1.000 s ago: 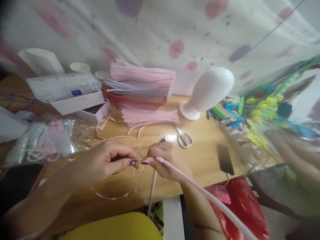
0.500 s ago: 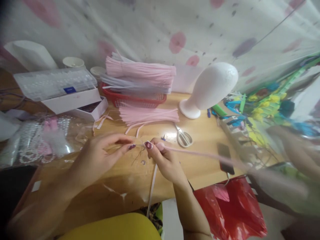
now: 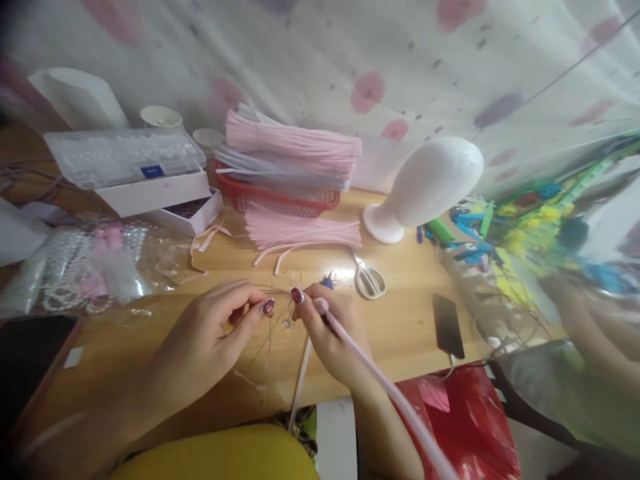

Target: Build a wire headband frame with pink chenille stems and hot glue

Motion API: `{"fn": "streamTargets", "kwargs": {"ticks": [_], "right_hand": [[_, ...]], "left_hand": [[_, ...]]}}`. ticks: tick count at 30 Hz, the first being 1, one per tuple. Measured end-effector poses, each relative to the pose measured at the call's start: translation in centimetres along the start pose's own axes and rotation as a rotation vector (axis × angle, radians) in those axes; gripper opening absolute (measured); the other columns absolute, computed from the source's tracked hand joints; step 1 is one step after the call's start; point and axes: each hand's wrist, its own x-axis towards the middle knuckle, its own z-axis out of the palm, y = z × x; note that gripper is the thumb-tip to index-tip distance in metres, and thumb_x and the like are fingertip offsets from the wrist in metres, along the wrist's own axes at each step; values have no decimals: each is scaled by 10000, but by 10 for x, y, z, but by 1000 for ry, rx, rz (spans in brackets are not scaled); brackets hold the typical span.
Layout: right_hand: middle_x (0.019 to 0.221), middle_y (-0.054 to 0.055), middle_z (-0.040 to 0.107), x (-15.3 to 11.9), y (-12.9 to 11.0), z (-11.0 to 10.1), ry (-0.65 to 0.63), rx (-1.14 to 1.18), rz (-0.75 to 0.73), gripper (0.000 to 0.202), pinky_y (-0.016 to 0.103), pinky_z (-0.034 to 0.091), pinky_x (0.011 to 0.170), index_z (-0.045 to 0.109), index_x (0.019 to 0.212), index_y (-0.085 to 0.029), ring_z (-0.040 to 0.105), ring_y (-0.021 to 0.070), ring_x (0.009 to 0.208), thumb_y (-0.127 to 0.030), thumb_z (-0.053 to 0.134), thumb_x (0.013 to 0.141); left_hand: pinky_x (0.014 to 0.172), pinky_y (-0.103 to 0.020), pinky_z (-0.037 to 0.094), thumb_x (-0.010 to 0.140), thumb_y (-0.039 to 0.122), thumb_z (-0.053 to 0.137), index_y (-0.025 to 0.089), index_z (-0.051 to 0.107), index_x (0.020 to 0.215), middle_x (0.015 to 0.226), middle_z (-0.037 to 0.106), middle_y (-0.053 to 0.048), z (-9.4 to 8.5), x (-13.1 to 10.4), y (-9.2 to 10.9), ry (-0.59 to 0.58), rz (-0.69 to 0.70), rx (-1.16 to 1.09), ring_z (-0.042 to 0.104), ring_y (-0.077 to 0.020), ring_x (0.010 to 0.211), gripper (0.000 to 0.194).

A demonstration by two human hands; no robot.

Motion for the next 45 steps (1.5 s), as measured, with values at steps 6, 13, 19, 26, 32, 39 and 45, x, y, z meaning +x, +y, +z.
{"fn": "streamTargets", "kwargs": {"ticks": [6,13,19,26,32,39,45], "right_hand": [[515,-58,392,0,-1,9,-43,-22,17,405,250,252,466,553,646,-198,335,88,474,-432,516,974],[526,-56,378,6,6,2,-120,58,1,432,257,250,485,527,594,-196,322,85,493,-420,553,962],[509,-59,339,10,8,-2,-176,220,122,453,269,203,454,499,549,-200,246,82,464,-419,606,931],[462,-94,147,33,24,-38,238,536,-16,566,261,159,400,268,509,-221,108,70,407,-437,647,869],[423,-85,255,29,46,-49,391,567,125,560,252,124,396,364,487,-199,212,42,388,-446,770,782],[455,-90,321,29,71,-74,538,709,178,468,180,184,354,523,576,-177,240,32,390,-516,835,660],[482,-98,346,9,75,-124,783,778,11,428,141,255,369,498,588,-186,270,28,408,-441,839,631]], "left_hand": [[623,-248,395,928,201,498,204,583,781,678,603,34,4,-2,-3,-98,-101,-127,549,-121,631,170],[554,-224,364,931,259,490,218,578,796,675,555,48,-4,-2,-7,-140,-210,-268,499,-111,618,165],[507,-229,297,901,233,511,208,558,720,584,452,59,-5,-1,-3,-156,-199,-259,417,-98,552,188],[467,-214,282,865,409,580,213,612,754,606,489,41,-36,-5,-35,37,-347,-348,409,-100,530,228],[433,-195,236,852,469,590,203,608,724,561,410,52,-44,0,-42,68,-368,-300,341,-87,493,296],[435,-195,366,831,495,639,248,653,860,595,534,39,-40,-6,-69,374,-406,-218,464,-112,511,249],[512,-267,520,922,456,553,297,637,873,595,628,75,-40,-7,-114,361,-204,-40,595,-155,539,186]]}}
